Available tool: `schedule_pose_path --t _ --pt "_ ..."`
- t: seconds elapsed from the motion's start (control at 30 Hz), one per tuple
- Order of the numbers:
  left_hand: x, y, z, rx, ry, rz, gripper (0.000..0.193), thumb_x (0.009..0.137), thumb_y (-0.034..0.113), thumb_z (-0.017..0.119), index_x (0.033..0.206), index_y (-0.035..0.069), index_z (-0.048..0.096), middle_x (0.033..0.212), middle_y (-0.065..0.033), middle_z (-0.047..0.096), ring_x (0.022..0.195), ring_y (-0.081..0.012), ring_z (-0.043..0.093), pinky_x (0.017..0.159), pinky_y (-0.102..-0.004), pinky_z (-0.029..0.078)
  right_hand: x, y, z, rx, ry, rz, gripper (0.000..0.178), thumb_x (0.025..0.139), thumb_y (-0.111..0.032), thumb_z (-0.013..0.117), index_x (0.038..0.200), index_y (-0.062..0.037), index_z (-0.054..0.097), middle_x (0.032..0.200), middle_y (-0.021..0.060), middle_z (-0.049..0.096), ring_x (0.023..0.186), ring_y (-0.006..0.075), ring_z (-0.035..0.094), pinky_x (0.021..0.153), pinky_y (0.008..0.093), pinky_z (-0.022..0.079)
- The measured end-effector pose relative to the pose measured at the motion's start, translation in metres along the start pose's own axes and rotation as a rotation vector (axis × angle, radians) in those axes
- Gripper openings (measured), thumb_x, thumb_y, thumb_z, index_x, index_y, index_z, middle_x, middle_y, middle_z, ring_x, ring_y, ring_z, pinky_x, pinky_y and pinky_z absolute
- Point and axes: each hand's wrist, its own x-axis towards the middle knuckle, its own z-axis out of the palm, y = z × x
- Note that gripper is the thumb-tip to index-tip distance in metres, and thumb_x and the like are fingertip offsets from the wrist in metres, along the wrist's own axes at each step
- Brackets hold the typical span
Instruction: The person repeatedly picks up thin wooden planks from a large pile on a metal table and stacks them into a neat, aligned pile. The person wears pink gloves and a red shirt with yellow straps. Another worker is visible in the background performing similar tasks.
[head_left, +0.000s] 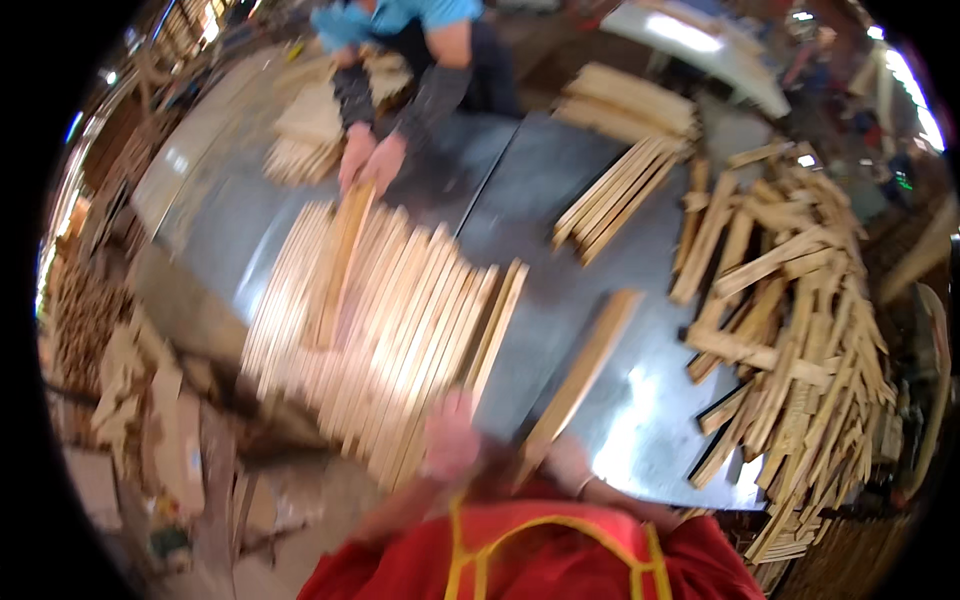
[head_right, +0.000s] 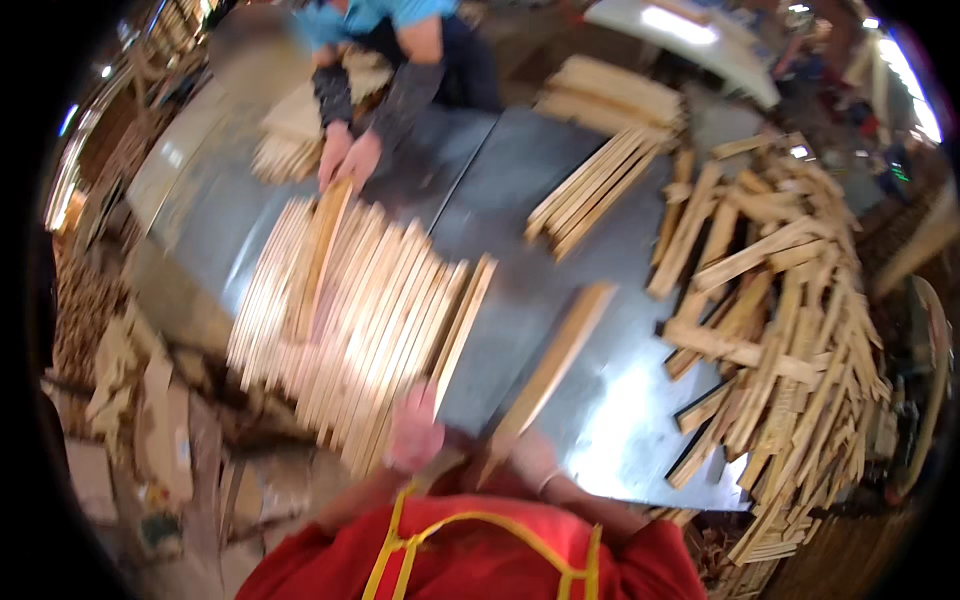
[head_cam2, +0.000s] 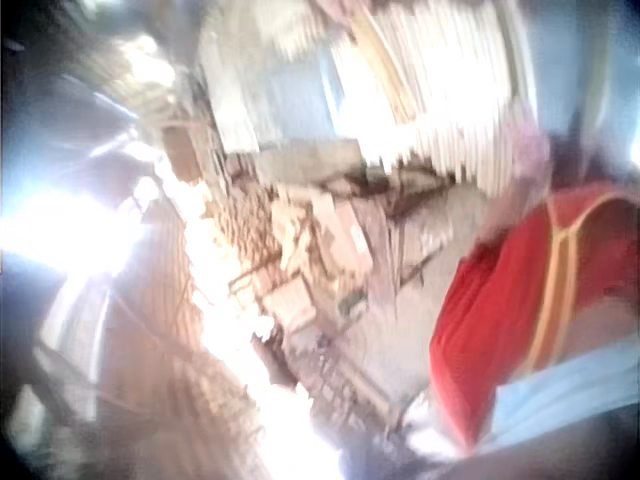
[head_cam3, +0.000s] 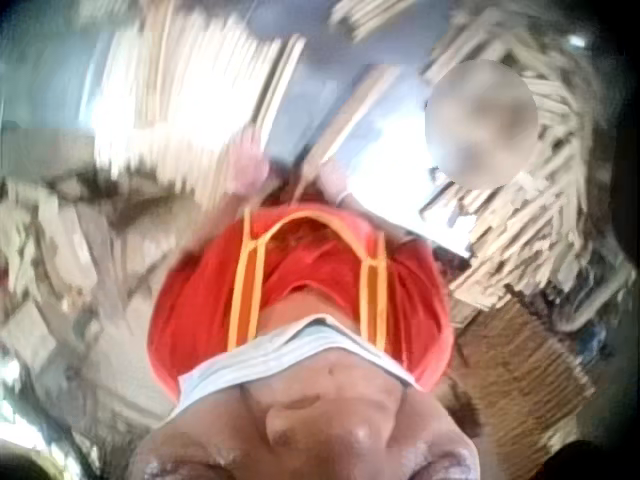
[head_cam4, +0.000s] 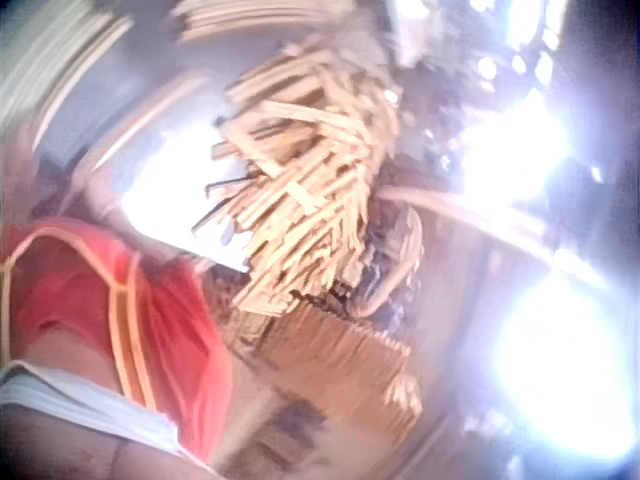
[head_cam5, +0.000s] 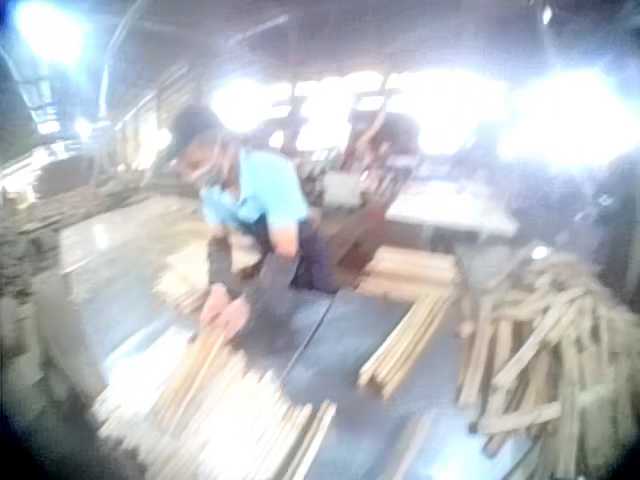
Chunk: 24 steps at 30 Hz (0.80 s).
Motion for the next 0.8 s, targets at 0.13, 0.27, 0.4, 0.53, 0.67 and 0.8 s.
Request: schedule_pose_path --t 0.13,0.27,0.4,0.53,0.67,0.8 --pt "-0.023 -0.012 0.033 -0.37 0.001 -0.112 0.059 0.083 0.01 0.061 0.142 0.007 0.054 0.149 -0.0254 0.053 0.13 -0.0513 0.054 0.108 -0.0565 0.048 0.004 -0.05 0.044 0.03 -0.276 0.019 0.046 0.097 -0.039 0.062 0.128 -0.0056 0.07 0.111 0.0243 0.075 0.109 0.0388 0.072 0.091 0.0461 0.056" --pt "-0.026 -0.014 0.057 -0.38 -0.036 -0.137 0.06 0.086 0.026 0.071 0.142 0.012 0.053 0.147 -0.0226 0.055 0.126 -0.0506 0.058 0.105 -0.0579 0.051 0.042 -0.042 0.057 0.067 -0.479 -0.033 0.047 0.096 -0.035 0.065 0.128 -0.0009 0.067 0.112 0.0227 0.072 0.103 0.0339 0.069 0.088 0.0429 0.055" --pt "-0.02 -0.013 0.033 -0.374 -0.228 -0.072 0.065 0.087 0.039 0.074 0.143 0.014 0.052 0.147 -0.0222 0.055 0.128 -0.049 0.058 0.105 -0.0575 0.051 0.07 -0.016 0.038 0.411 -0.358 -0.083 0.064 0.089 -0.042 0.078 0.126 0.0074 0.062 0.099 0.0138 0.072 0.084 0.0219 0.068 0.072 0.0362 0.056" --pt "-0.03 -0.033 0.011 -0.557 -0.298 0.012 0.077 0.089 0.043 0.071 0.155 0.015 0.043 0.143 -0.0189 0.059 0.129 -0.0436 0.06 0.105 -0.0528 0.05 0.054 -0.105 -0.002 0.559 -0.006 0.107 0.056 0.087 -0.045 0.08 0.113 0.0022 0.066 0.092 0.0084 0.069 0.078 0.0182 0.062 0.067 0.0348 0.052" --pt "-0.065 -0.038 0.025 -0.518 -0.323 -0.316 0.077 0.089 0.049 0.07 0.155 0.016 0.047 0.142 -0.0186 0.062 0.126 -0.0423 0.063 0.103 -0.0495 0.051 0.066 -0.113 -0.016 0.431 -0.051 0.157 0.047 0.084 -0.038 0.078 0.108 0.0014 0.068 0.087 0.0071 0.067 0.075 0.0168 0.061 0.066 0.0338 0.05" --pt "-0.067 -0.066 0.068 -0.691 -0.286 -0.516 0.051 0.086 0.053 0.074 0.113 0.009 0.074 0.106 -0.0196 0.075 0.103 -0.0419 0.073 0.085 -0.05 0.057 0.068 -0.111 -0.002 0.395 -0.004 0.182 0.047 0.08 -0.031 0.075 0.108 0.0059 0.067 0.09 0.016 0.072 0.078 0.0275 0.068 0.073 0.0403 0.055"
